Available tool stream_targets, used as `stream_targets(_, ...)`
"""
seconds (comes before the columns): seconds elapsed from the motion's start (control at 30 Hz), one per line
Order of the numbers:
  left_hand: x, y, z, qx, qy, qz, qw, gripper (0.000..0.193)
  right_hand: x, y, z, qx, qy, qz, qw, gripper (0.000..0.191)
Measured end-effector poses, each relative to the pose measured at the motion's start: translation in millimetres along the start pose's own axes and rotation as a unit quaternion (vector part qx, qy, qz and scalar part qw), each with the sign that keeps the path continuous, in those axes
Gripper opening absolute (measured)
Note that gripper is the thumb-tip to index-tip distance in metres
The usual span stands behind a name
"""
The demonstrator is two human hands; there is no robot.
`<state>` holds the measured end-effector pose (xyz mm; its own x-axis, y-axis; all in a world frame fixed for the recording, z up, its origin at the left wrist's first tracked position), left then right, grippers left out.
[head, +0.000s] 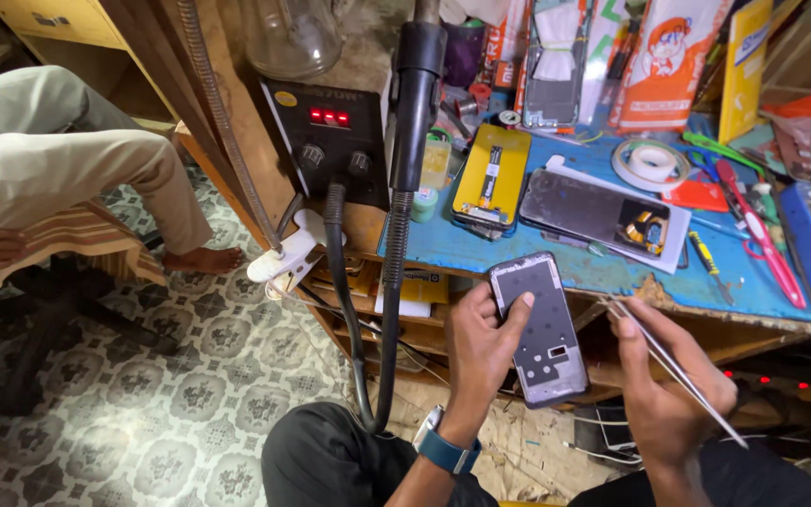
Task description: The person holds a disassembled smartphone and uses a pink plastic tool to scrape and clean the edges of the back panel. They then switch to a metal tool to pry and adjust components along the frame. The person continues to alternate between the tools to work on the device's edges.
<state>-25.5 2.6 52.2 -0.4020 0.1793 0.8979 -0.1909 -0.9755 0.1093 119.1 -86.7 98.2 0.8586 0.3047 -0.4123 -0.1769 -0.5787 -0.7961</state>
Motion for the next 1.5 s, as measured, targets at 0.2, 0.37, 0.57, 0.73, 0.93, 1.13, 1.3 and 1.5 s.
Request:
stream_targets(0.2,5.6,9.5,0.6,-0.067,-0.063,-0.018,0.996,0.029,-15.7,-6.0,-7.7,-0.01,-0.069,0.014,0.997,0.021)
stream_targets(0.37,4.2,6.0,4.4,-0.093,-0.049,-0.027,0.994,0.025,-16.1,-23.9,7.3,-0.063,-0.083,0.0,0.995,0.022)
stream_targets(0.57,-10.1,-0.5,4.0,-0.103,-0.005,-0.016,0.995,0.024,-14.1,-25.8,34.1,-0.054,-0.079,-0.044,0.994,0.021)
stream_targets(0.73,-16.5,-3.9,1.1,-0.107,0.009,-0.022,0.994,0.023,-12.7,-21.9,38.5,-0.05,-0.066,-0.066,0.994,0.02)
stream_targets(0.93,-15.4,-5.2,0.1,-0.108,0.018,-0.03,0.994,0.024,-12.9,-23.5,40.8,-0.051,-0.069,-0.072,0.994,0.019)
stream_targets(1.13,-8.7,-2.2,-0.9,-0.121,0.027,-0.019,0.992,0.025,-18.1,-26.6,39.6,-0.053,-0.06,-0.084,0.993,0.019)
stream_targets(1.3,-5.4,-1.0,-0.1,-0.13,0.047,-0.023,0.99,0.026,-24.0,-26.1,37.9,-0.03,-0.017,-0.067,0.997,0.019)
stream_targets(1.5,-10.2,-3.7,-1.9,-0.143,0.074,-0.032,0.986,0.026,-17.7,-33.2,43.4,-0.072,-0.08,-0.041,0.993,0.021)
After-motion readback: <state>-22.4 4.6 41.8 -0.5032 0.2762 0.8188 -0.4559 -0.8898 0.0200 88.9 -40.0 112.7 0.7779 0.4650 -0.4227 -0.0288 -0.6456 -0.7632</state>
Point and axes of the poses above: each hand's wrist, its own y-axis away from the middle knuckle, its own z-axis out of the palm, x = y × z, the point moved 1 cm from there along -y, towards the middle knuckle, and after that the axes turned 10 degrees about -z, right-handed, at the moved point
